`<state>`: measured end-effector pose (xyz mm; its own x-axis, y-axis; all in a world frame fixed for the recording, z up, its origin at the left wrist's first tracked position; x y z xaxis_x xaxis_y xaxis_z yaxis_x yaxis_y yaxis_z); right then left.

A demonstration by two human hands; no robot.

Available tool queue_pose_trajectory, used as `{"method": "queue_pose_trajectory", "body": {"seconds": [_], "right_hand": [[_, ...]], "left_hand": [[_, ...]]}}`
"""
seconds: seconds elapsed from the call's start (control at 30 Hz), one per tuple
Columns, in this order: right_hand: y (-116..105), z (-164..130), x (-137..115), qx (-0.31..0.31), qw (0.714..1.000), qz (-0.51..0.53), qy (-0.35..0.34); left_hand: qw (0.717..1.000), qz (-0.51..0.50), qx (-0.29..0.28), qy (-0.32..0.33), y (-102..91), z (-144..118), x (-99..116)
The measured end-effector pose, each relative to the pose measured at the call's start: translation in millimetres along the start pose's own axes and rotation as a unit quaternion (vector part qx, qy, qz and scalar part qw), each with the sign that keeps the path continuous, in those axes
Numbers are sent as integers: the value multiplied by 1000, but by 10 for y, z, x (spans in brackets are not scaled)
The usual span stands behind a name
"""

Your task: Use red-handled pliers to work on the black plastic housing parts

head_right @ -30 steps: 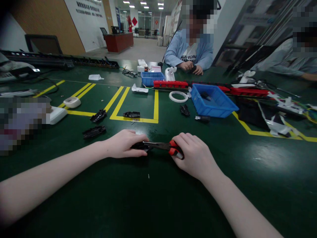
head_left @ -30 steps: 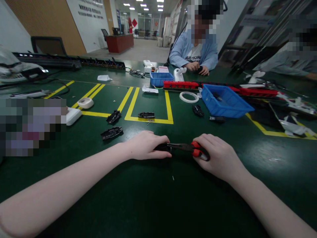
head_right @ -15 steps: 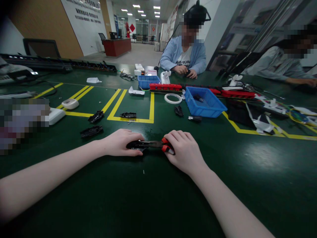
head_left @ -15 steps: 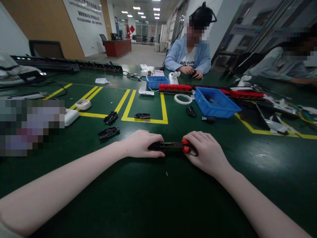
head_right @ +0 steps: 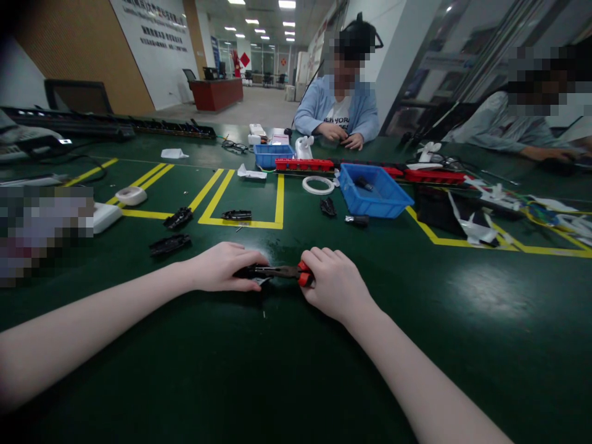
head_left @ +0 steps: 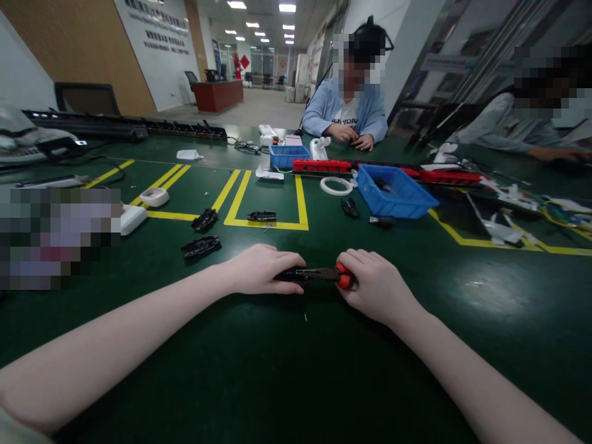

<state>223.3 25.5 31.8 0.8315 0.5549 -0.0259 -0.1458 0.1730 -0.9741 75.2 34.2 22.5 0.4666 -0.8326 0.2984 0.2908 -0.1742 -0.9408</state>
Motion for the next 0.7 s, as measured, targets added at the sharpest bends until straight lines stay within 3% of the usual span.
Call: {"method": "queue_pose_trajectory", "body": {"seconds": [0.23,0.43,0.7], "right_hand": [[-1,-6,-45,-8,1000,6,0],[-6,6,-35,-5,1000,4,5],[11,37,-4,-10,1000,10,19]], "left_hand": [[999,-17,-17,-27,25,-10,-36],[999,-43,5,-31,10,-11,-70],[997,25,62,-38,-60,-2,-73]]}}
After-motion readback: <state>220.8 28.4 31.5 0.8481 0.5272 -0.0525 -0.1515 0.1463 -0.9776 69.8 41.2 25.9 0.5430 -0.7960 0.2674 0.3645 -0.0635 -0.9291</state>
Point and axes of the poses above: each hand's wrist, its own z-axis towards the middle knuckle, its own y-axis out of the palm, x = y × z, the point moved 8 cm from there along z, towards the middle knuckle, and after that the axes turned 2 degrees about -y, right-handed, at the moved point
